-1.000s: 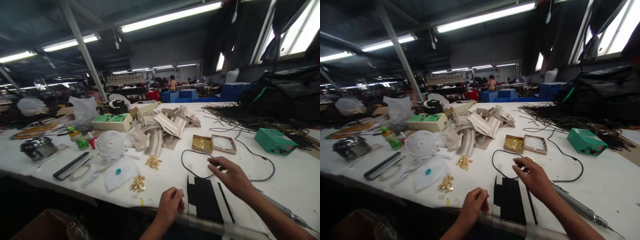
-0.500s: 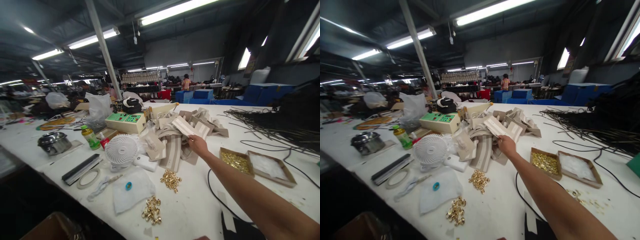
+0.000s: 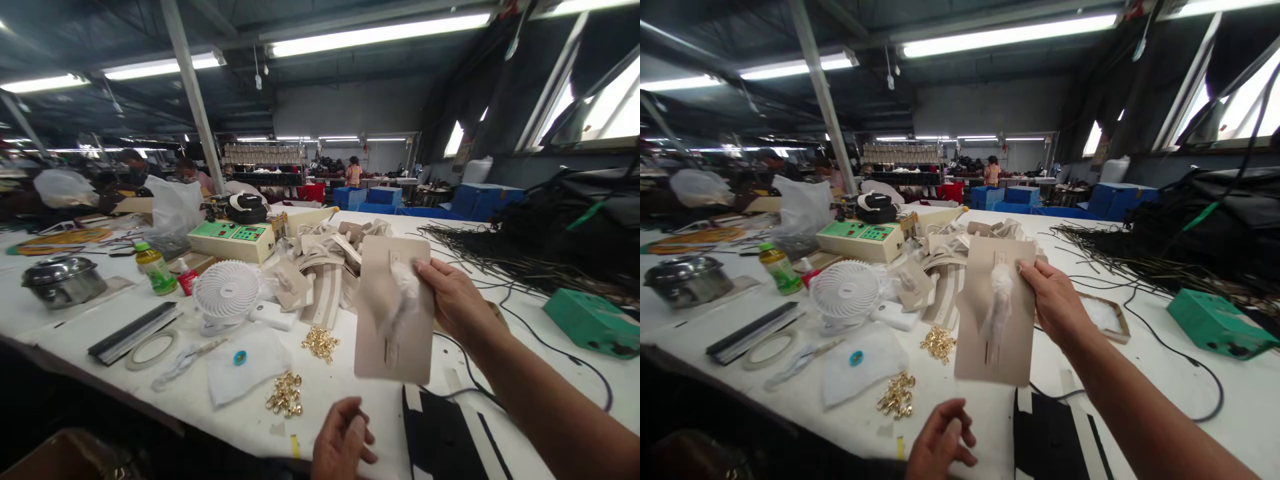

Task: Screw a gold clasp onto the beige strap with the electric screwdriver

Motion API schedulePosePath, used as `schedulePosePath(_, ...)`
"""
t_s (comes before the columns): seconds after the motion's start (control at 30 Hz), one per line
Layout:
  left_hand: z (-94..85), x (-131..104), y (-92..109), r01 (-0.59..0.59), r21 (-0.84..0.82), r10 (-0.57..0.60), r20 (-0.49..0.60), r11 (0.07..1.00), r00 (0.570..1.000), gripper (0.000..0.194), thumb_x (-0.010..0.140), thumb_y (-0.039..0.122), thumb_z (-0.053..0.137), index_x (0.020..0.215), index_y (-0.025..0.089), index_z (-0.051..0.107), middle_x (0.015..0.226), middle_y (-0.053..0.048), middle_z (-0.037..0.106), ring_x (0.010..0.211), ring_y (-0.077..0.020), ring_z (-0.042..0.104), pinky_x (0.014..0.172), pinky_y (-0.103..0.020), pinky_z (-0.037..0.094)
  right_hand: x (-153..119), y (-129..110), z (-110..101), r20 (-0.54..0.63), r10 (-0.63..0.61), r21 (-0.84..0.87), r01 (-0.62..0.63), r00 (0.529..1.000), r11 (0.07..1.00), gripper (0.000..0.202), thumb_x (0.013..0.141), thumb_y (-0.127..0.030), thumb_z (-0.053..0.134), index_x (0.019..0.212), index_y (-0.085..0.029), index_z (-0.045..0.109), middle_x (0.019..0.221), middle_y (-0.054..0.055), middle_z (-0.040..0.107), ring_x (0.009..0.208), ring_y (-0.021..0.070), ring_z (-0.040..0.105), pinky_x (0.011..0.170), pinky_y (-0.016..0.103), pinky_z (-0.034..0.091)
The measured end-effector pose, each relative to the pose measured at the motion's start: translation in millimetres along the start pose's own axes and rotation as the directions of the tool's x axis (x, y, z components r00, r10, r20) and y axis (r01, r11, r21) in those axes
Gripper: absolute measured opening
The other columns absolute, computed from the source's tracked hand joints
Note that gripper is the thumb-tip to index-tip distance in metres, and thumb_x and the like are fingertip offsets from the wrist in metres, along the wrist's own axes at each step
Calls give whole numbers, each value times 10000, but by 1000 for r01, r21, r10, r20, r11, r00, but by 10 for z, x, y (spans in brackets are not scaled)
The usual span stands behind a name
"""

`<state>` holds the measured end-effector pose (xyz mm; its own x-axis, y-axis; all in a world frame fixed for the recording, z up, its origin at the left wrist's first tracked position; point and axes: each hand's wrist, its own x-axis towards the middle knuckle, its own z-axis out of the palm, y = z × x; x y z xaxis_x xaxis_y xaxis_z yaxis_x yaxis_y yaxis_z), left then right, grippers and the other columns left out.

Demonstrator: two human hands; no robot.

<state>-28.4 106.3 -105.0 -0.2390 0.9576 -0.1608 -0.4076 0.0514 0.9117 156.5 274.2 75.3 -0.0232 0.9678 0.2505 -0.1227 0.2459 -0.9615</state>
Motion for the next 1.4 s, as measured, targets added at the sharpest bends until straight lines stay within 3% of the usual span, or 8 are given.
schedulePosePath(0.1,-165,-225,260,-96,-109,93,-37,989,995,617,845,672,700,1205,173,752,1110,-159,742,964,-271,685,751,-349,595,-693,126,51,33,254,216,-255,967,943,338,748,-456,860,964,-214,763,848,38,779,669,182,685,636,280,556)
schedulePosePath(0.33,-166,-752,595,34,-81,-7,310,996,951,552,921,520,701,1365,192,681,1272,-158,734,1120,-326,686,907,-382,563,-1884,738,233,205,477,215,-514,855,830,412,859,-537,756,1110,-211,754,871,52,795,669,212,695,625,307,549)
schedulePosePath(0.5,-168,-813,463,74,223,-97,97,972,990,526,857,514,773,1218,131,754,1024,-133,809,861,-270,731,742,-319,576,-2345,993,229,52,314,-20,-313,948,949,479,912,-520,684,1284,-218,680,1148,111,757,927,277,722,781,384,590)
schedulePosePath(0.6,-232,-844,436,19,371,-6,-36,928,999,558,850,561,754,1192,120,761,992,-121,813,874,-288,733,747,-322,580,-2557,1016,188,-142,-75,-299,29,987,954,368,934,-368,677,1285,-259,664,1243,109,693,1054,264,688,911,416,571)
schedulePosePath(0.67,-222,-900,452,-35,448,69,-61,893,996,541,858,566,738,1183,135,765,1011,-108,812,946,-313,733,818,-342,583,-2653,972,196,-29,-296,-411,259,955,874,355,940,-270,668,1294,-297,662,1269,91,670,1146,252,659,997,415,541)
schedulePosePath(0.77,-109,-1043,452,-174,496,196,9,851,981,469,877,524,721,1199,186,772,1170,-100,784,1142,-351,688,1005,-384,533,-2693,864,264,181,-353,-362,396,918,844,535,890,-276,738,1405,-320,598,1354,94,636,1252,269,623,1053,400,532)
schedulePosePath(1.13,-134,-1126,132,-491,697,470,245,522,848,642,796,310,791,1418,284,636,1496,-122,583,1345,-401,562,1134,-487,442,-2774,942,389,75,-193,-342,207,978,917,887,696,-344,865,1506,-369,502,1507,90,558,1350,378,560,1124,541,492)
schedulePosePath(1.4,-202,-1064,180,-587,590,455,375,555,808,750,834,507,760,1521,293,547,1578,-166,485,1425,-442,463,1159,-530,385,-2653,894,275,163,-102,-293,147,981,945,420,980,-302,551,1383,-358,652,1345,59,703,1232,314,662,1068,476,549)
